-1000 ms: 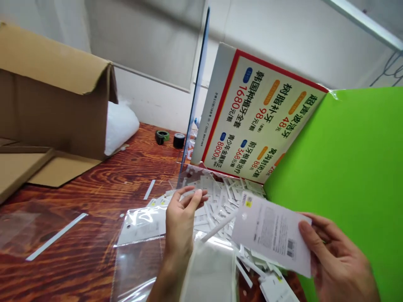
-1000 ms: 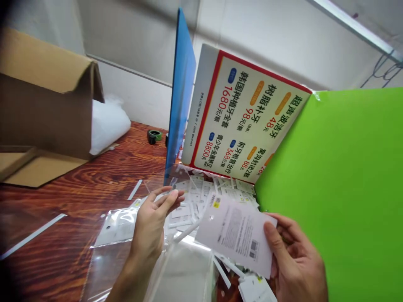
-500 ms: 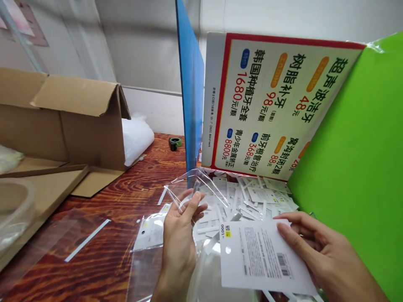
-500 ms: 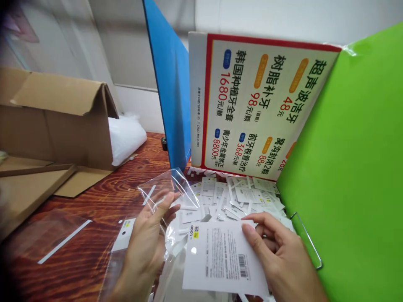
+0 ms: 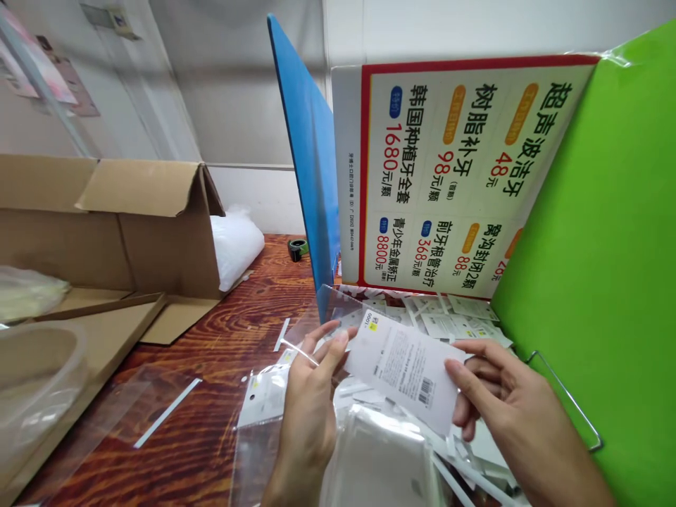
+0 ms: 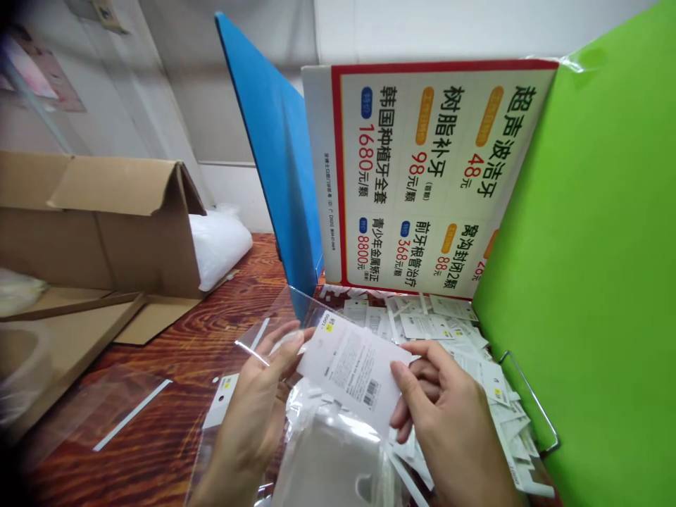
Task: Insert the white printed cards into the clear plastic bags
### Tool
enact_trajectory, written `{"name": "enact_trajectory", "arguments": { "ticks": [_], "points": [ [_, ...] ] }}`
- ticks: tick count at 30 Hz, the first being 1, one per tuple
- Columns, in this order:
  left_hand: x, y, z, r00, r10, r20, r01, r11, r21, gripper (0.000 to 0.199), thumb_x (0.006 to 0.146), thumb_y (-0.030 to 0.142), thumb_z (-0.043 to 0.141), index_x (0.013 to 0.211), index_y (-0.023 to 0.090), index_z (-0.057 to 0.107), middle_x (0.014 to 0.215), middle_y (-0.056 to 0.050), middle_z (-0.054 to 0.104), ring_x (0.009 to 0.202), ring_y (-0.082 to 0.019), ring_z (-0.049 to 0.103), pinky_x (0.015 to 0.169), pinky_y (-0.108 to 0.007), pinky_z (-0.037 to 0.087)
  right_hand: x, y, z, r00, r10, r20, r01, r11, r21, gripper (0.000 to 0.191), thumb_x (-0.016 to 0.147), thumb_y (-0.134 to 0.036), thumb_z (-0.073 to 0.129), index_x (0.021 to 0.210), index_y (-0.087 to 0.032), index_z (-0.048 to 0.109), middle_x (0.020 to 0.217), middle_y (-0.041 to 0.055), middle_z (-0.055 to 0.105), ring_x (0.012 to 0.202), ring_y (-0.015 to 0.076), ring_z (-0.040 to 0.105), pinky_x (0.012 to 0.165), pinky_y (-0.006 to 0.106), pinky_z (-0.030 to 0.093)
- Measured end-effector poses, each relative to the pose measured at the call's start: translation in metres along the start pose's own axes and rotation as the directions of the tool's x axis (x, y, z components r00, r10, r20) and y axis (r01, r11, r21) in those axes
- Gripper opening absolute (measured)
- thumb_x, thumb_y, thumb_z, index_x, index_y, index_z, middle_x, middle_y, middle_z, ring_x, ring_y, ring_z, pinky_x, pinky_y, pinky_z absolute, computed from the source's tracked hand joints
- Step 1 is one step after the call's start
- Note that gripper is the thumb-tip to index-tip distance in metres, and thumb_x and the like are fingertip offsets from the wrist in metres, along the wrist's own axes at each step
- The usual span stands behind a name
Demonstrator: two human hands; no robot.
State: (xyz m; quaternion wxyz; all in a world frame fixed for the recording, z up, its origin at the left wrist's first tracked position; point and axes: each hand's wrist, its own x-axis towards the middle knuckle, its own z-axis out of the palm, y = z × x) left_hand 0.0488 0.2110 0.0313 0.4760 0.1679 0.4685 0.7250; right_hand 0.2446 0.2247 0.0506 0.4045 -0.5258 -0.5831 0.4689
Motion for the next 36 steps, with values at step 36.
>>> {"name": "enact_trajectory", "arguments": {
  "ticks": [36],
  "points": [
    [0.008, -0.010, -0.047, 0.954, -0.034, 0.296, -0.288, 0.159, 0.944, 0.042, 0.046, 0.054, 0.085, 0.051, 0.025, 0.056, 0.048, 0.002, 0.053, 0.043, -0.016, 0.041, 0.052, -0.028, 0.020, 0.014, 0.028, -0.066, 0.829, -0.197, -0.524, -0.176, 0.797, -0.578, 0.052, 0.082, -0.053, 0.057, 0.115, -0.014, 0.067, 0.107, 0.0157, 0.066, 0.073, 0.0232, 0.066, 0.063, 0.036, 0.050]
  ]
}}
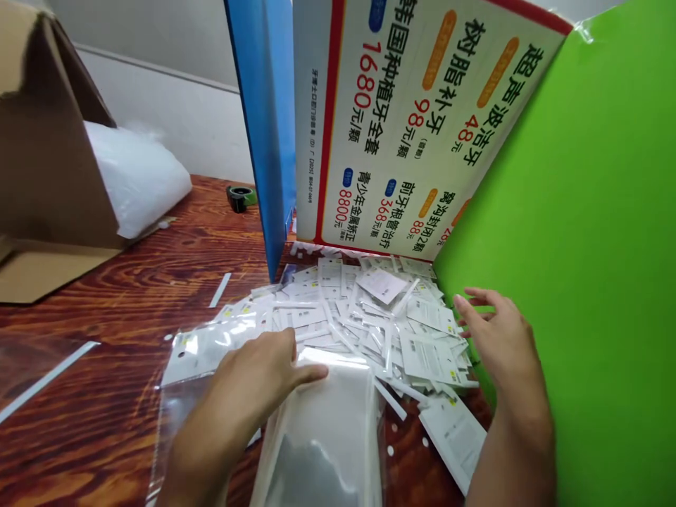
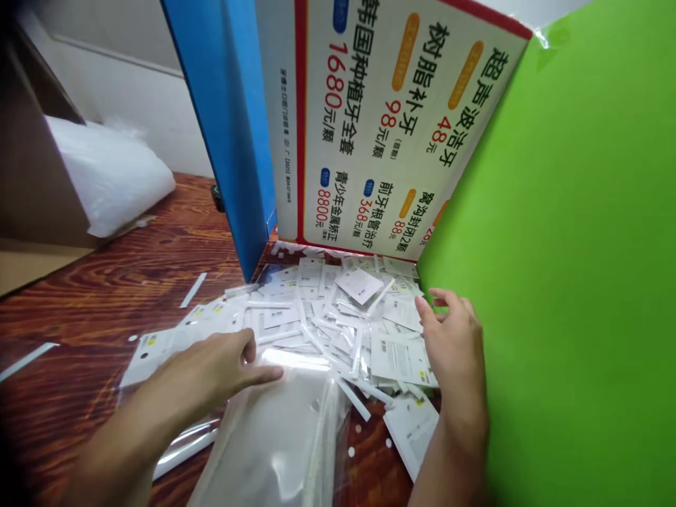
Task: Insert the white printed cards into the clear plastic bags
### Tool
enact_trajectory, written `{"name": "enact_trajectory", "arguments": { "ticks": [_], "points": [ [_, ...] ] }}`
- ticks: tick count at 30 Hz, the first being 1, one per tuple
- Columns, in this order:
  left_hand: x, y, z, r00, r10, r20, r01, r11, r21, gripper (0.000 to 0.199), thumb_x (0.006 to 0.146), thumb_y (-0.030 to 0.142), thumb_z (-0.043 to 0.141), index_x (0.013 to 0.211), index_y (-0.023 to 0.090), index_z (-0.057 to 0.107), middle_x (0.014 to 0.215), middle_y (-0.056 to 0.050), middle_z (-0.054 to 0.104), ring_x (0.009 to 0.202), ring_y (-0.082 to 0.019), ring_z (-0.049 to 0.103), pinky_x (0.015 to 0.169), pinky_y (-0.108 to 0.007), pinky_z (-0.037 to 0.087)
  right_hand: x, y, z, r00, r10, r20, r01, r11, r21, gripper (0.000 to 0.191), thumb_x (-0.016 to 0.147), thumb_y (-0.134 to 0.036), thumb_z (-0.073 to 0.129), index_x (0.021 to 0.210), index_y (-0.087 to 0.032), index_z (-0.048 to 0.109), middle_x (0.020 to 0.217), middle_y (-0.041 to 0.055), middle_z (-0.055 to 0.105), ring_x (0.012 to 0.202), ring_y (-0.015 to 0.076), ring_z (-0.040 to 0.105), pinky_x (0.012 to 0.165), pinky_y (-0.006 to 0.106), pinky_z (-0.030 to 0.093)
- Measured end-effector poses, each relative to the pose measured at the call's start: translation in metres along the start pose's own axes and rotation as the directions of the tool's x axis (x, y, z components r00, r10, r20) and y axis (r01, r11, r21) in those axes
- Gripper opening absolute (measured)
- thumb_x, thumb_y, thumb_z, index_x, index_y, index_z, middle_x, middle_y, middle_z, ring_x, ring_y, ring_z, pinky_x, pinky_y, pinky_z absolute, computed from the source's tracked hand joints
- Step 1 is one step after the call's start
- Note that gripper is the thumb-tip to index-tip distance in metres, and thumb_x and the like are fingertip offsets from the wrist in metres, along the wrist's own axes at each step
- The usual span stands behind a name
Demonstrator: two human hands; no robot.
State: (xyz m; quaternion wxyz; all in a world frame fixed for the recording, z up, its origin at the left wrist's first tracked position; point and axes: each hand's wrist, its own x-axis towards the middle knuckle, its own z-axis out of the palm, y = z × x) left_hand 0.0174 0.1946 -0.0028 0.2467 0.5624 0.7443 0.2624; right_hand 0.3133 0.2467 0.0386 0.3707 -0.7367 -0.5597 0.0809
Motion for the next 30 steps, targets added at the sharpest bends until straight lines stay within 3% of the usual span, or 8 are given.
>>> {"name": "enact_trajectory", "arguments": {
  "ticks": [3, 10, 15, 18, 20, 23, 26, 30],
  "points": [
    [0.002, -0.011, 0.011, 0.996, 0.050, 0.078, -0.053, 0.998, 0.031, 0.046, 0.038, 0.054, 0.088, 0.049, 0.025, 0.054, 0.047, 0.003, 0.052, 0.042, -0.015, 0.040, 0.051, -0.028, 0.021, -0.005, -0.005, -0.008, 0.997, -0.033, 0.071, 0.028, 0.998, 0.059, 0.047, 0.082, -0.053, 0.057, 0.108, -0.016, 0.068, 0.094, 0.0124, 0.070, 0.072, 0.0235, 0.066, 0.062, 0.036, 0.050],
    [0.013, -0.013, 0.005, 0.983, 0.055, 0.177, -0.108, 0.946, 0.306, 0.034, 0.063, 0.046, 0.076, 0.052, 0.024, 0.053, 0.052, -0.002, 0.058, 0.045, -0.019, 0.048, 0.053, -0.030, 0.026, -0.039, -0.026, -0.048, 0.991, -0.026, 0.135, 0.035, 0.998, -0.060, 0.044, 0.082, -0.054, 0.058, 0.105, -0.018, 0.071, 0.084, 0.0094, 0.071, 0.070, 0.0233, 0.064, 0.061, 0.035, 0.050],
    [0.004, -0.001, -0.007, 0.985, 0.161, 0.063, -0.173, 0.941, 0.292, 0.022, 0.074, 0.036, 0.068, 0.059, 0.025, 0.058, 0.062, -0.005, 0.062, 0.054, -0.023, 0.054, 0.056, -0.030, 0.028, -0.085, 0.043, -0.055, 0.919, 0.243, 0.312, -0.142, 0.939, -0.314, 0.037, 0.077, -0.053, 0.062, 0.085, -0.019, 0.073, 0.088, 0.0126, 0.074, 0.077, 0.0291, 0.068, 0.066, 0.038, 0.051],
    [0.000, 0.011, -0.008, 0.972, 0.233, -0.020, -0.228, 0.962, 0.149, 0.013, 0.080, 0.033, 0.063, 0.069, 0.025, 0.064, 0.066, -0.006, 0.064, 0.058, -0.024, 0.056, 0.057, -0.030, 0.028, -0.107, 0.102, -0.042, 0.831, 0.408, 0.379, -0.166, 0.831, -0.531, 0.039, 0.076, -0.045, 0.065, 0.091, -0.009, 0.071, 0.097, 0.0209, 0.073, 0.092, 0.0342, 0.069, 0.078, 0.039, 0.051],
    [-0.002, 0.018, -0.007, 0.952, 0.287, -0.102, -0.286, 0.958, 0.027, 0.009, 0.081, 0.031, 0.062, 0.076, 0.026, 0.068, 0.065, -0.005, 0.063, 0.059, -0.024, 0.056, 0.058, -0.029, 0.028, -0.115, 0.127, -0.034, 0.804, 0.427, 0.414, -0.164, 0.828, -0.537, 0.040, 0.076, -0.039, 0.065, 0.101, -0.008, 0.068, 0.105, 0.0203, 0.072, 0.096, 0.0321, 0.069, 0.081, 0.036, 0.051],
    [-0.004, 0.029, -0.004, 0.921, 0.340, -0.191, -0.362, 0.927, -0.097, 0.008, 0.081, 0.027, 0.063, 0.082, 0.026, 0.071, 0.064, -0.003, 0.063, 0.059, -0.023, 0.055, 0.059, -0.029, 0.029, -0.122, 0.138, -0.030, 0.831, 0.400, 0.386, -0.167, 0.842, -0.513, 0.048, 0.079, -0.041, 0.063, 0.115, -0.010, 0.063, 0.111, 0.0161, 0.072, 0.101, 0.0292, 0.068, 0.083, 0.032, 0.050],
    [-0.007, 0.037, -0.004, 0.911, 0.364, -0.192, -0.392, 0.910, -0.138, 0.010, 0.082, 0.024, 0.064, 0.087, 0.026, 0.072, 0.066, -0.003, 0.065, 0.060, -0.022, 0.055, 0.060, -0.028, 0.029, -0.130, 0.130, -0.030, 0.845, 0.433, 0.314, -0.194, 0.795, -0.574, 0.058, 0.081, -0.043, 0.060, 0.124, -0.004, 0.057, 0.114, 0.0201, 0.069, 0.106, 0.0321, 0.066, 0.085, 0.034, 0.049],
    [-0.010, 0.043, -0.009, 0.908, 0.352, -0.226, -0.401, 0.885, -0.237, 0.012, 0.082, 0.024, 0.066, 0.091, 0.023, 0.074, 0.065, -0.003, 0.066, 0.061, -0.022, 0.058, 0.062, -0.028, 0.033, -0.142, 0.122, -0.030, 0.900, 0.364, 0.239, -0.139, 0.761, -0.634, 0.052, 0.085, -0.048, 0.052, 0.116, -0.007, 0.061, 0.114, 0.0225, 0.067, 0.103, 0.0354, 0.065, 0.085, 0.039, 0.049]
  ]
}}
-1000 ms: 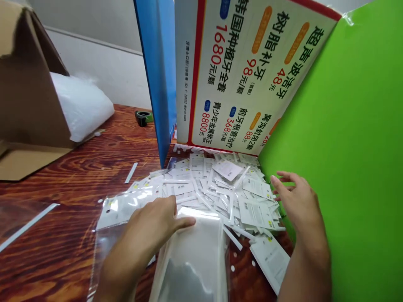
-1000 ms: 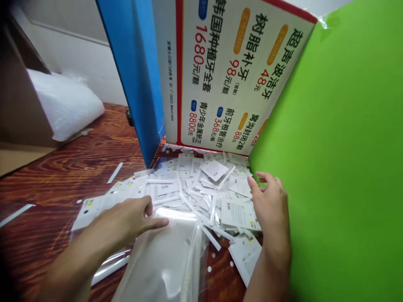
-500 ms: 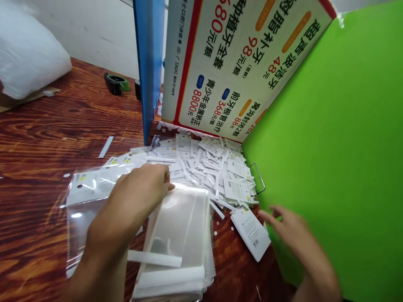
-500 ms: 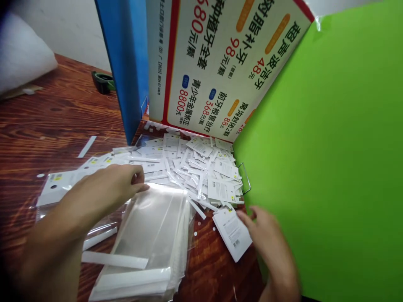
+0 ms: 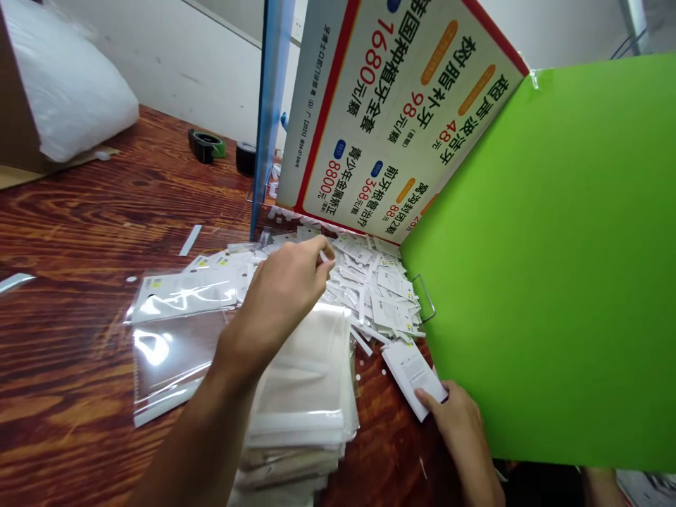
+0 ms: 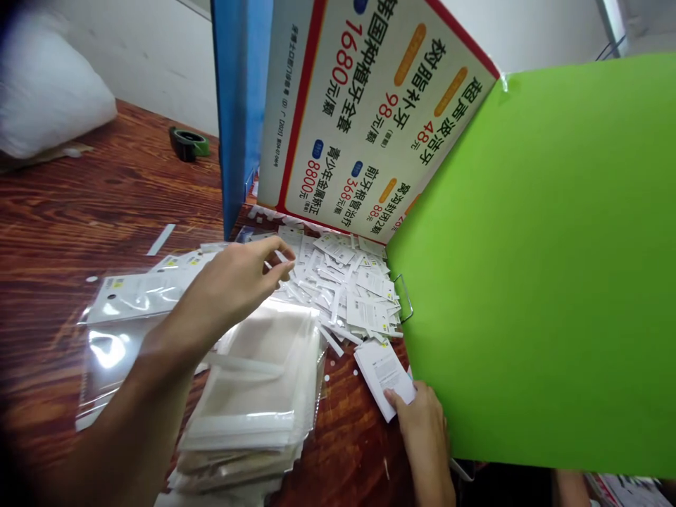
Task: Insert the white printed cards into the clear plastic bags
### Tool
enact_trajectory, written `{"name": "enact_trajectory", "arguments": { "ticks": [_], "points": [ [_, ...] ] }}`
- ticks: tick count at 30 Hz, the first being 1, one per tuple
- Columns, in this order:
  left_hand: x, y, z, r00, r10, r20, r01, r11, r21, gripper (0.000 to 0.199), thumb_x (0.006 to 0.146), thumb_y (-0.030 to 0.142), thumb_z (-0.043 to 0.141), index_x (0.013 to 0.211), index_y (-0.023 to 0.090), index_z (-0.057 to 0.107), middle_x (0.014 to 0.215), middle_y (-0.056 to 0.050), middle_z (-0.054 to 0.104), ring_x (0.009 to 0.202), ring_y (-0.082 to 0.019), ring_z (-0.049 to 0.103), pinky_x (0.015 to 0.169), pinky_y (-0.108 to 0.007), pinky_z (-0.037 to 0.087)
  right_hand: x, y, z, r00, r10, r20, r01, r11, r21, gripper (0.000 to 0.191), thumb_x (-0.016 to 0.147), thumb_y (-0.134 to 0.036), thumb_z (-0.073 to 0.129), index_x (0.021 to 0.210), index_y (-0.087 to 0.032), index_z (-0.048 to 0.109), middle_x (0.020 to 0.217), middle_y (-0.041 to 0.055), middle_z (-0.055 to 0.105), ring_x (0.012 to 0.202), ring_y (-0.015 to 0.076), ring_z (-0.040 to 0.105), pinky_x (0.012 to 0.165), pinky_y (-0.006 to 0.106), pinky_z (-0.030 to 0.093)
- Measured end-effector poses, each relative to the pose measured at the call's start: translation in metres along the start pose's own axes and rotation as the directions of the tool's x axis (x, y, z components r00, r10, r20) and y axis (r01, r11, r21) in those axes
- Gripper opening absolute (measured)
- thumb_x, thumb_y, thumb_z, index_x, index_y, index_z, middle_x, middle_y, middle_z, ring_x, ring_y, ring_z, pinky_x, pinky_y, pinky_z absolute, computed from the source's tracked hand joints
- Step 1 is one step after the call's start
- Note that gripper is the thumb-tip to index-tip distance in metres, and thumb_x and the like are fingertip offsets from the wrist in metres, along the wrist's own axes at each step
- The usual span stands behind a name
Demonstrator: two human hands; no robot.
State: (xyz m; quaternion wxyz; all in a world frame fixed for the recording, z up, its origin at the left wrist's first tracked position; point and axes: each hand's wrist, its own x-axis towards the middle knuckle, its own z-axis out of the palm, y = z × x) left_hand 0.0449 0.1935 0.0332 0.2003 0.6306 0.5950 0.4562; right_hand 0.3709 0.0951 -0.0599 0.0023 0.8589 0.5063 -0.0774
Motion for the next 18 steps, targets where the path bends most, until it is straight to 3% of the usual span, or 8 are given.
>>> {"name": "enact_trajectory", "arguments": {
  "ticks": [3, 5, 10, 13, 16, 18],
  "points": [
    [0.001, 0.005, -0.001, 0.999, -0.016, -0.049, 0.010, 0.993, -0.117, 0.023, 0.080, 0.023, 0.069, 0.103, 0.021, 0.070, 0.069, -0.004, 0.069, 0.062, -0.021, 0.061, 0.062, -0.028, 0.036, -0.010, 0.000, -0.007, 0.992, 0.007, -0.123, -0.004, 1.000, 0.023, 0.040, 0.083, -0.047, 0.053, 0.103, -0.013, 0.063, 0.109, 0.0222, 0.069, 0.095, 0.0356, 0.068, 0.076, 0.040, 0.051],
    [0.003, 0.008, -0.001, 0.996, -0.041, -0.082, 0.020, 0.971, -0.240, 0.031, 0.078, 0.023, 0.072, 0.108, 0.020, 0.066, 0.067, -0.002, 0.069, 0.060, -0.020, 0.062, 0.060, -0.028, 0.038, -0.018, -0.003, -0.022, 0.986, 0.047, -0.162, -0.025, 0.990, 0.136, 0.028, 0.083, -0.045, 0.053, 0.091, -0.020, 0.062, 0.098, 0.0182, 0.073, 0.085, 0.0338, 0.070, 0.070, 0.040, 0.052],
    [0.004, 0.011, -0.003, 0.968, -0.111, -0.225, -0.013, 0.872, -0.488, 0.032, 0.079, 0.028, 0.073, 0.107, 0.020, 0.059, 0.058, 0.004, 0.063, 0.054, -0.016, 0.060, 0.057, -0.026, 0.043, -0.036, -0.036, -0.089, 0.964, 0.140, -0.228, -0.010, 0.868, 0.496, 0.026, 0.081, -0.052, 0.057, 0.077, -0.027, 0.063, 0.068, 0.0078, 0.071, 0.061, 0.0288, 0.066, 0.046, 0.037, 0.051],
    [0.005, 0.008, -0.011, 0.904, -0.186, -0.384, -0.050, 0.848, -0.528, 0.027, 0.083, 0.030, 0.070, 0.104, 0.021, 0.057, 0.053, 0.009, 0.051, 0.049, -0.012, 0.054, 0.052, -0.022, 0.042, -0.042, -0.070, -0.129, 0.919, 0.187, -0.347, 0.071, 0.786, 0.614, 0.031, 0.075, -0.055, 0.061, 0.077, -0.025, 0.065, 0.069, 0.0075, 0.070, 0.062, 0.0278, 0.065, 0.043, 0.035, 0.051],
    [0.006, 0.001, -0.020, 0.827, -0.281, -0.487, -0.067, 0.811, -0.582, 0.026, 0.085, 0.033, 0.067, 0.105, 0.020, 0.057, 0.055, 0.009, 0.048, 0.050, -0.011, 0.054, 0.048, -0.019, 0.041, -0.041, -0.103, -0.154, 0.915, 0.155, -0.373, 0.200, 0.629, 0.751, 0.036, 0.067, -0.059, 0.070, 0.079, -0.025, 0.067, 0.070, 0.0062, 0.069, 0.062, 0.0260, 0.065, 0.044, 0.033, 0.053],
    [0.007, -0.004, -0.025, 0.787, -0.339, -0.515, -0.065, 0.785, -0.616, 0.028, 0.085, 0.035, 0.067, 0.106, 0.019, 0.057, 0.058, 0.008, 0.052, 0.051, -0.010, 0.054, 0.048, -0.017, 0.043, -0.037, -0.121, -0.157, 0.952, 0.045, -0.303, 0.251, 0.447, 0.858, 0.040, 0.062, -0.061, 0.075, 0.079, -0.026, 0.066, 0.068, 0.0055, 0.068, 0.059, 0.0253, 0.064, 0.044, 0.033, 0.053]
  ]
}}
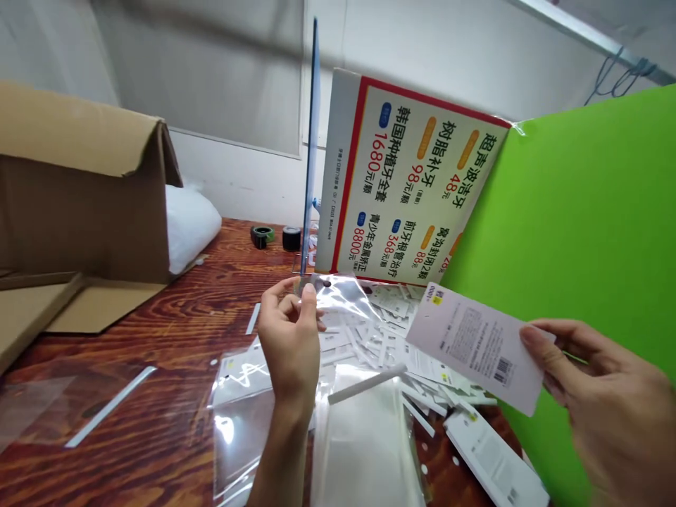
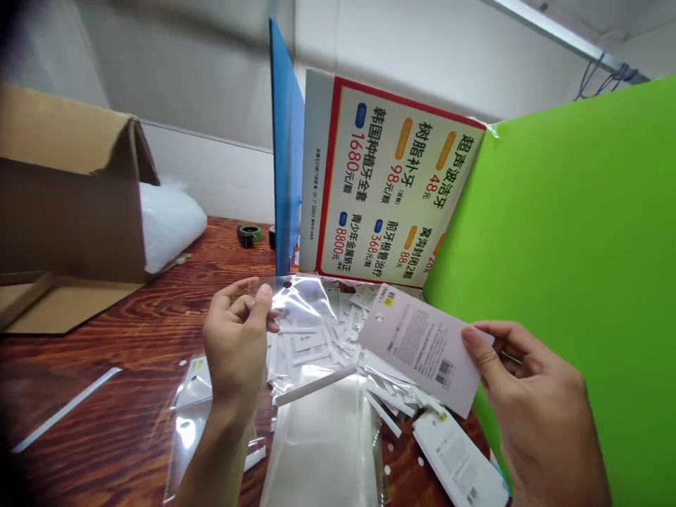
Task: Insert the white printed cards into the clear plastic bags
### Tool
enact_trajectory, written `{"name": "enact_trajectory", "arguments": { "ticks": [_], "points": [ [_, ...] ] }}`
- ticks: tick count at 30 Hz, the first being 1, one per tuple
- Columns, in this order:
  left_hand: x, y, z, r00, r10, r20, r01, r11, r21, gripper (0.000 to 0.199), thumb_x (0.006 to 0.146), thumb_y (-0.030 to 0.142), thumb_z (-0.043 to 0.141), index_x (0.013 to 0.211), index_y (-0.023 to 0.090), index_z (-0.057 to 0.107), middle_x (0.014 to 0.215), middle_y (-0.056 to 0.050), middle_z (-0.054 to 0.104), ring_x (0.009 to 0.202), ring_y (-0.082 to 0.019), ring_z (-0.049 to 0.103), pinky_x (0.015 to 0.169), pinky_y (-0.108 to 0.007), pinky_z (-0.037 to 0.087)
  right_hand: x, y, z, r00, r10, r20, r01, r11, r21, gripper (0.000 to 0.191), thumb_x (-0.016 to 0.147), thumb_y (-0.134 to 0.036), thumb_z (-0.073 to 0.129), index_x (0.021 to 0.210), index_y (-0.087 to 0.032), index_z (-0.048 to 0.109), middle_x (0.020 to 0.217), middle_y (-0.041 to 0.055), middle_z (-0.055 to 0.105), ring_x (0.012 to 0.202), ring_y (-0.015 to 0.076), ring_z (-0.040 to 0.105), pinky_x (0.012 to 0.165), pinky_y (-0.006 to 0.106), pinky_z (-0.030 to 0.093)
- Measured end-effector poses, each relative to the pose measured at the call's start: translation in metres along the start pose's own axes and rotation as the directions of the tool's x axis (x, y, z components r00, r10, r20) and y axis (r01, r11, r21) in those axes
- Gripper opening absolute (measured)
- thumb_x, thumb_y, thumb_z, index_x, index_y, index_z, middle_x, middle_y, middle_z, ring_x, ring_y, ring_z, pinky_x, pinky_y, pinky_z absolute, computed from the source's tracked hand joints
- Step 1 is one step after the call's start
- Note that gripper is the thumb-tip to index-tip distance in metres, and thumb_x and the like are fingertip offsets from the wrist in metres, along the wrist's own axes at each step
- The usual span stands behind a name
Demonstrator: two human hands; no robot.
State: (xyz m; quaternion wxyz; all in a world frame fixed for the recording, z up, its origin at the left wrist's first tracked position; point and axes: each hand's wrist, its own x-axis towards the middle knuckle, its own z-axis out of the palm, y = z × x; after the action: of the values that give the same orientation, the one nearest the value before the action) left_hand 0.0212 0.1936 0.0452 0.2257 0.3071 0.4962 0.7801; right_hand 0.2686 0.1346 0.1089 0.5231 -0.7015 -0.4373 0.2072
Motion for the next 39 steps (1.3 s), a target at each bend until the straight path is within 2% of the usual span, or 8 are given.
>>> {"name": "enact_trajectory", "arguments": {
  "ticks": [2, 5, 7, 10, 20, 25, 31, 39],
  "points": [
    [0.004, -0.002, -0.004, 0.999, -0.020, -0.044, 0.019, 1.000, -0.013, 0.029, 0.085, 0.035, 0.067, 0.106, 0.018, 0.057, 0.060, 0.006, 0.056, 0.052, -0.009, 0.054, 0.048, -0.016, 0.044, 0.004, 0.001, 0.016, 0.963, 0.031, 0.266, -0.077, 0.983, 0.166, 0.042, 0.060, -0.061, 0.078, 0.078, -0.026, 0.064, 0.067, 0.0045, 0.068, 0.054, 0.0246, 0.063, 0.044, 0.033, 0.053],
    [0.009, -0.005, -0.007, 0.995, -0.053, -0.088, 0.049, 0.998, -0.050, 0.027, 0.084, 0.034, 0.068, 0.104, 0.019, 0.059, 0.064, 0.006, 0.056, 0.050, -0.007, 0.051, 0.044, -0.014, 0.040, 0.012, 0.010, 0.040, 0.768, 0.034, 0.639, -0.174, 0.972, 0.157, 0.037, 0.069, -0.057, 0.078, 0.077, -0.025, 0.062, 0.064, 0.0029, 0.067, 0.053, 0.0232, 0.064, 0.045, 0.031, 0.051],
    [0.011, -0.007, -0.007, 0.989, -0.086, -0.123, 0.074, 0.993, -0.096, 0.026, 0.082, 0.033, 0.069, 0.101, 0.019, 0.059, 0.067, 0.005, 0.057, 0.050, -0.006, 0.049, 0.040, -0.012, 0.036, 0.016, 0.016, 0.054, 0.677, 0.012, 0.736, -0.128, 0.987, 0.101, 0.035, 0.074, -0.056, 0.075, 0.076, -0.024, 0.062, 0.062, 0.0021, 0.065, 0.054, 0.0210, 0.064, 0.045, 0.026, 0.048],
    [0.012, -0.009, -0.005, 0.977, -0.133, -0.166, 0.109, 0.983, -0.148, 0.026, 0.080, 0.031, 0.072, 0.099, 0.019, 0.059, 0.069, 0.004, 0.057, 0.051, -0.006, 0.049, 0.038, -0.011, 0.031, 0.023, 0.021, 0.068, 0.638, 0.000, 0.770, -0.058, 0.997, 0.047, 0.039, 0.076, -0.061, 0.070, 0.074, -0.023, 0.063, 0.060, 0.0007, 0.062, 0.051, 0.0173, 0.060, 0.042, 0.023, 0.043],
    [0.012, -0.021, 0.000, 0.962, -0.170, -0.215, 0.136, 0.978, -0.161, 0.026, 0.076, 0.028, 0.072, 0.097, 0.018, 0.060, 0.069, 0.004, 0.055, 0.050, -0.005, 0.045, 0.040, -0.011, 0.031, 0.040, 0.028, 0.080, 0.750, -0.079, 0.657, 0.025, 0.996, 0.091, 0.048, 0.071, -0.069, 0.068, 0.077, -0.022, 0.068, 0.068, 0.0035, 0.066, 0.057, 0.0161, 0.058, 0.044, 0.021, 0.040],
    [0.013, -0.025, 0.000, 0.967, -0.156, -0.200, 0.129, 0.982, -0.141, 0.026, 0.077, 0.027, 0.071, 0.099, 0.018, 0.059, 0.063, 0.006, 0.053, 0.046, -0.005, 0.042, 0.040, -0.013, 0.031, 0.043, 0.029, 0.078, 0.763, -0.073, 0.642, 0.009, 0.995, 0.102, 0.047, 0.072, -0.068, 0.068, 0.078, -0.021, 0.068, 0.065, 0.0026, 0.064, 0.056, 0.0157, 0.057, 0.044, 0.021, 0.040],
    [0.014, -0.027, 0.000, 0.969, -0.120, -0.216, 0.089, 0.985, -0.147, 0.024, 0.078, 0.025, 0.070, 0.098, 0.017, 0.059, 0.068, 0.005, 0.055, 0.048, -0.004, 0.045, 0.041, -0.013, 0.033, 0.046, 0.036, 0.076, 0.713, -0.025, 0.701, 0.001, 0.999, 0.035, 0.046, 0.074, -0.067, 0.067, 0.077, -0.022, 0.067, 0.064, 0.0009, 0.063, 0.054, 0.0146, 0.056, 0.043, 0.021, 0.039],
    [0.012, -0.027, 0.003, 0.969, -0.142, -0.203, 0.117, 0.985, -0.129, 0.026, 0.077, 0.029, 0.071, 0.097, 0.018, 0.059, 0.066, 0.005, 0.055, 0.045, -0.004, 0.043, 0.040, -0.015, 0.032, 0.047, 0.036, 0.082, 0.767, -0.073, 0.637, 0.016, 0.995, 0.095, 0.045, 0.076, -0.065, 0.068, 0.084, -0.021, 0.068, 0.076, 0.0023, 0.067, 0.064, 0.0163, 0.060, 0.050, 0.022, 0.044]
  ]
}}
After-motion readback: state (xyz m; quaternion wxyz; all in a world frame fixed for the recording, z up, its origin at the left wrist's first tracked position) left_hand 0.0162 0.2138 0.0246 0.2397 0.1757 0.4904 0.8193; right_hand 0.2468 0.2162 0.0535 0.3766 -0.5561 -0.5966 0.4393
